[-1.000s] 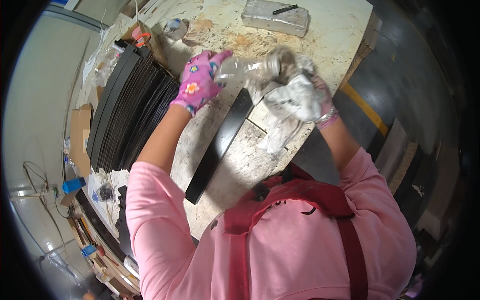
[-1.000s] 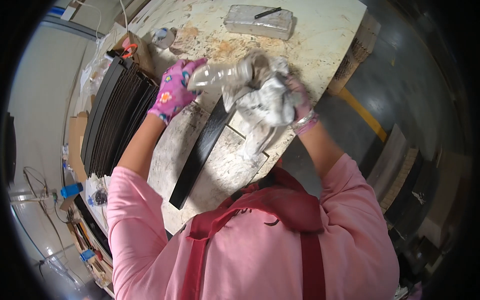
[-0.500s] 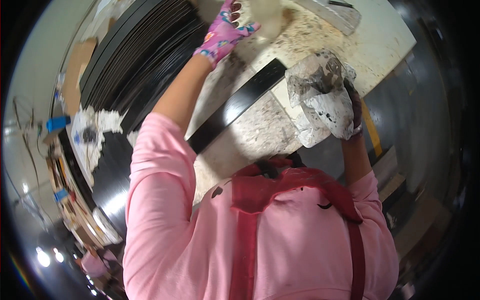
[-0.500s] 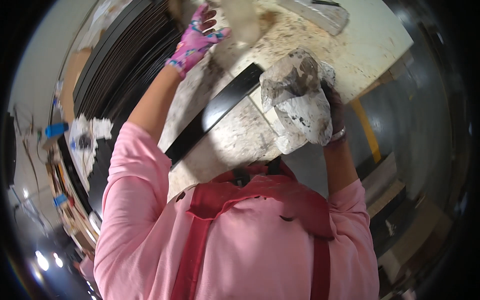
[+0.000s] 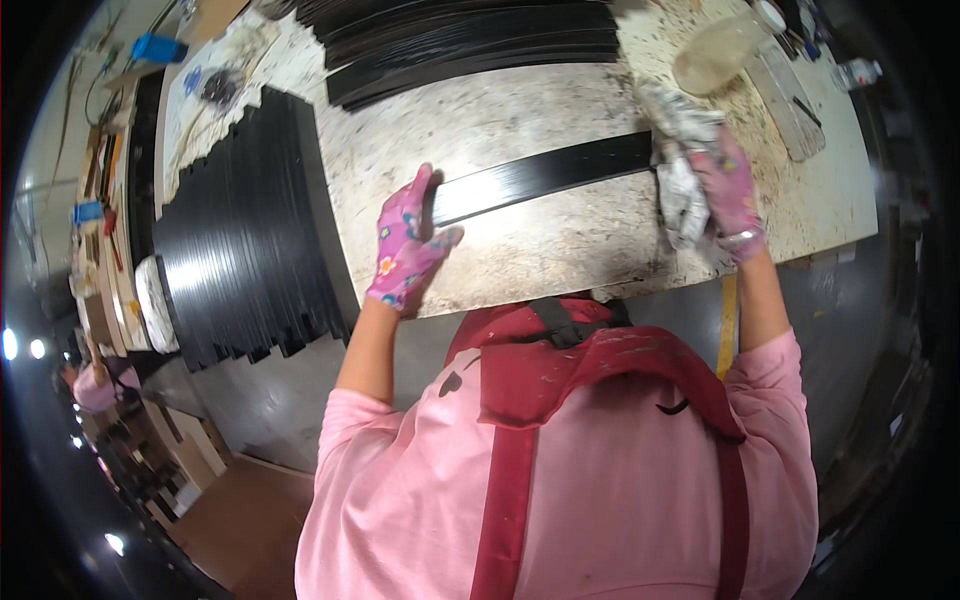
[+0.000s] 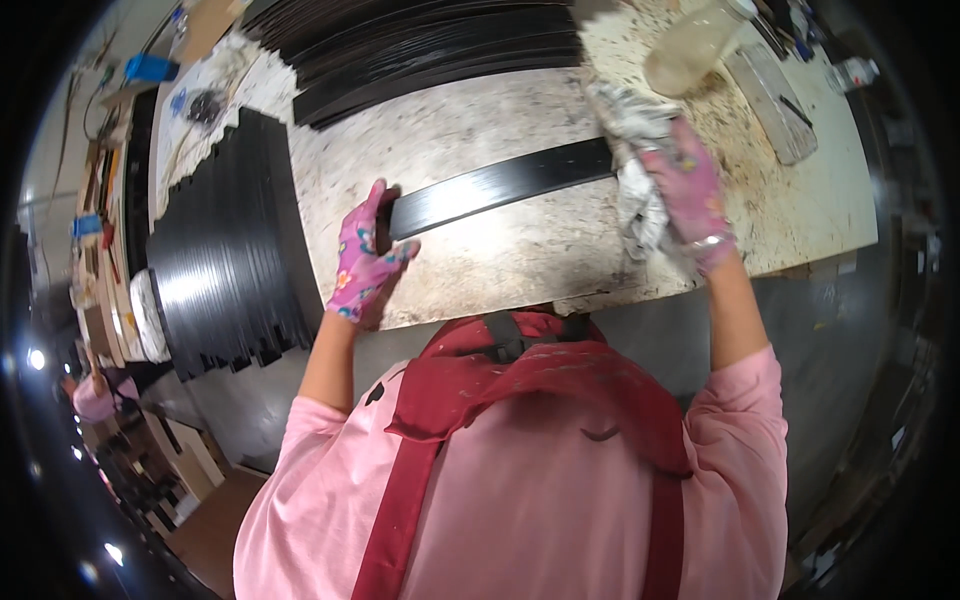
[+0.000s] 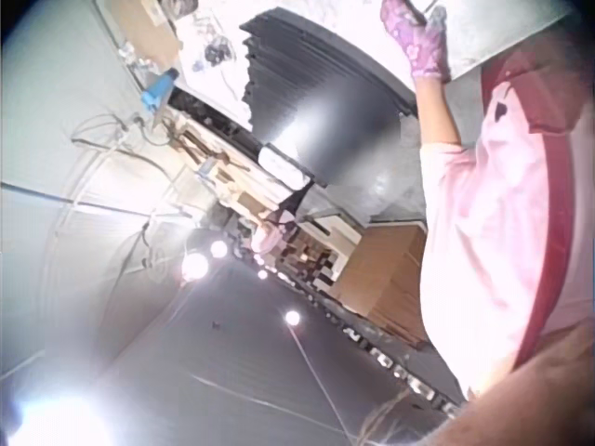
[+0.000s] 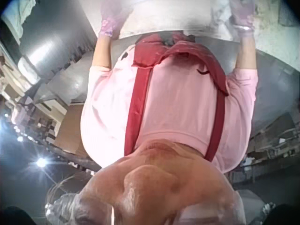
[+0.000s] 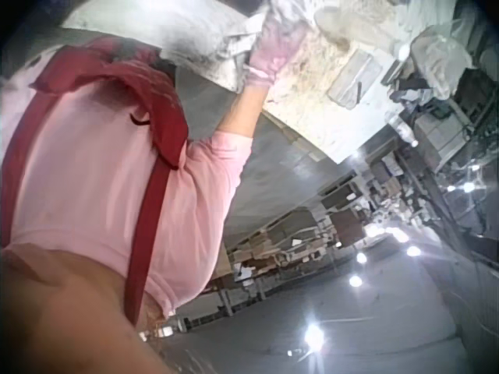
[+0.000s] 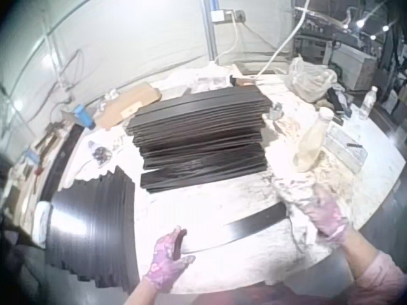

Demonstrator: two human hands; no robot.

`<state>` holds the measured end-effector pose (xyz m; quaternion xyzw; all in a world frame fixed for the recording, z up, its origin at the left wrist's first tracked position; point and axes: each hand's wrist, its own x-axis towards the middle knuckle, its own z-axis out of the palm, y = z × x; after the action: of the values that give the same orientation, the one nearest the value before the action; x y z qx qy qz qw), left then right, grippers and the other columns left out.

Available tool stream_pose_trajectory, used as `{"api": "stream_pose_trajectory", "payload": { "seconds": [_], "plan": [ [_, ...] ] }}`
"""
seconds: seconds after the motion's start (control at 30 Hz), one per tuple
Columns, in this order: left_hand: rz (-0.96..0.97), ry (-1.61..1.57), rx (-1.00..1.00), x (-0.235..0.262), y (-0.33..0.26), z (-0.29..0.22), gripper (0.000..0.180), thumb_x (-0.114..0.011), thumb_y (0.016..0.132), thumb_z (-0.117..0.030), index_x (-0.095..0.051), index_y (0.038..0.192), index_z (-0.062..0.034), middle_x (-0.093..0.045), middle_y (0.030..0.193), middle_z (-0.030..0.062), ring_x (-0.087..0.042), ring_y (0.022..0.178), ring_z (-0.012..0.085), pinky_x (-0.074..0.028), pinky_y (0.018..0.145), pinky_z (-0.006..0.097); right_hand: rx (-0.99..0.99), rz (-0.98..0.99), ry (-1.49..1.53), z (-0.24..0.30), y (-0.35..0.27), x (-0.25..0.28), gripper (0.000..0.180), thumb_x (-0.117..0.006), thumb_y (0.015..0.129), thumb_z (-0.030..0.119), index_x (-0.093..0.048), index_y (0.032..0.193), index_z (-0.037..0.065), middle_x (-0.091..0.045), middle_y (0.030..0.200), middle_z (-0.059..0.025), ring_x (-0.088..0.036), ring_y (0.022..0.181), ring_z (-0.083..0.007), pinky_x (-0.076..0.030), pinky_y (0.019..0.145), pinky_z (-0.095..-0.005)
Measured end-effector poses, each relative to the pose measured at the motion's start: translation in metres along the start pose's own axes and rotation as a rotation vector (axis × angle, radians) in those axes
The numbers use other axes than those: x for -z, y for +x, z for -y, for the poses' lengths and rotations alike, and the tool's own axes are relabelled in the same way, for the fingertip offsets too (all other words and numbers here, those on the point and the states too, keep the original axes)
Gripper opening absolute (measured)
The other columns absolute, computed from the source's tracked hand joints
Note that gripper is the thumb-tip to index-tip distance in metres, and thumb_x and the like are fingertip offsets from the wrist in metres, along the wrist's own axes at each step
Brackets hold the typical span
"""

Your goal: The person wipes long black slats with a cloth, handling the slats one at a time and applying liquid from a bottle onto the cloth as needed.

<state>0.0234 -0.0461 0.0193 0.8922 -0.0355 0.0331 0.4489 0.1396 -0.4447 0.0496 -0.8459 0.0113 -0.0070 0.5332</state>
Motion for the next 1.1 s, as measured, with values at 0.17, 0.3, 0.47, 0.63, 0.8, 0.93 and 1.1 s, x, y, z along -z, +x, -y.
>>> {"api": "stream_pose_trajectory", "payload": {
  "seconds": [0.17, 0.3, 0.47, 0.63, 0.8, 0.93, 1.1],
  "plan": [
    [-0.1, -0.284, 0.116, -0.006, 0.001, 0.014, 0.096, -0.077, 0.068, 0.005, -0.027, 0.149, -0.0106, -0.057, 0.124, 0.0151, -0.056, 0.112, 0.0214, -0.045, 0.097, 0.033, 0.733, 0.409, -0.68, 0.039, -0.03, -0.151, 0.039, -0.065, 0.076, 0.017, -0.059, 0.113, 0.008, -0.059, 0.115, -0.0137, -0.056, 0.108, -0.029, -0.042, 0.099, -0.0382],
    [-0.101, -0.195, 0.198, 0.0, 0.004, 0.022, 0.116, -0.09, 0.056, -0.016, -0.023, 0.151, -0.0178, -0.061, 0.114, 0.0194, -0.062, 0.105, 0.0294, -0.049, 0.092, 0.036, 0.683, 0.695, -0.515, 0.1, -0.064, -0.228, 0.032, -0.067, 0.069, 0.009, -0.064, 0.101, 0.01, -0.061, 0.108, -0.0094, -0.059, 0.103, -0.0284, -0.039, 0.1, -0.0437],
    [-0.124, -0.283, 0.095, 0.005, -0.006, 0.026, 0.101, -0.077, 0.067, 0.004, -0.023, 0.151, -0.0168, -0.059, 0.115, 0.0149, -0.056, 0.112, 0.0226, -0.044, 0.098, 0.032, -0.108, 0.425, -0.696, 0.083, -0.026, -0.143, 0.052, -0.056, 0.075, -0.007, -0.047, 0.126, 0.003, -0.063, 0.101, -0.0155, -0.062, 0.09, -0.0232, -0.055, 0.072, -0.0378],
    [-0.11, -0.075, 0.024, 0.006, 0.001, 0.015, 0.098, -0.08, 0.064, -0.005, -0.031, 0.148, -0.0137, -0.062, 0.106, 0.0167, -0.058, 0.101, 0.0293, -0.046, 0.091, 0.036, 0.595, 0.431, -0.883, 0.049, -0.057, -0.209, 0.054, -0.058, 0.081, 0.01, -0.04, 0.129, -0.006, -0.063, 0.091, -0.0223, -0.064, 0.092, -0.0337, -0.043, 0.093, -0.0564],
    [-0.185, -0.101, -0.009, 0.002, -0.019, 0.019, 0.09, -0.081, 0.06, -0.006, -0.042, 0.141, -0.0103, -0.066, 0.105, 0.016, -0.062, 0.089, 0.0309, -0.049, 0.082, 0.036, 0.289, 0.508, -1.033, 0.06, -0.04, -0.185, 0.047, -0.055, 0.085, 0.019, -0.046, 0.121, -0.01, -0.065, 0.095, -0.0242, -0.065, 0.09, -0.0334, -0.05, 0.079, -0.0468],
    [-0.196, -0.12, -0.032, -0.004, -0.018, 0.018, 0.085, -0.079, 0.063, -0.006, -0.044, 0.14, -0.0103, -0.066, 0.109, 0.0137, -0.062, 0.092, 0.031, -0.048, 0.085, 0.037, 0.19, 0.03, -0.926, 0.015, 0.015, -0.1, 0.032, -0.054, 0.09, 0.021, -0.052, 0.112, -0.002, -0.066, 0.074, -0.0155, -0.067, 0.066, -0.0304, -0.053, 0.059, -0.0446],
    [-0.153, -0.074, -0.017, -0.004, -0.018, 0.026, 0.082, -0.078, 0.066, -0.006, -0.044, 0.14, -0.0098, -0.065, 0.114, 0.0117, -0.059, 0.096, 0.0308, -0.045, 0.088, 0.037, 0.868, -0.073, -1.305, 0.037, -0.032, -0.196, 0.044, -0.049, 0.09, 0.016, -0.042, 0.124, -0.01, -0.067, 0.078, -0.0162, -0.065, 0.064, -0.0265, -0.054, 0.054, -0.0401]
  ]
}}
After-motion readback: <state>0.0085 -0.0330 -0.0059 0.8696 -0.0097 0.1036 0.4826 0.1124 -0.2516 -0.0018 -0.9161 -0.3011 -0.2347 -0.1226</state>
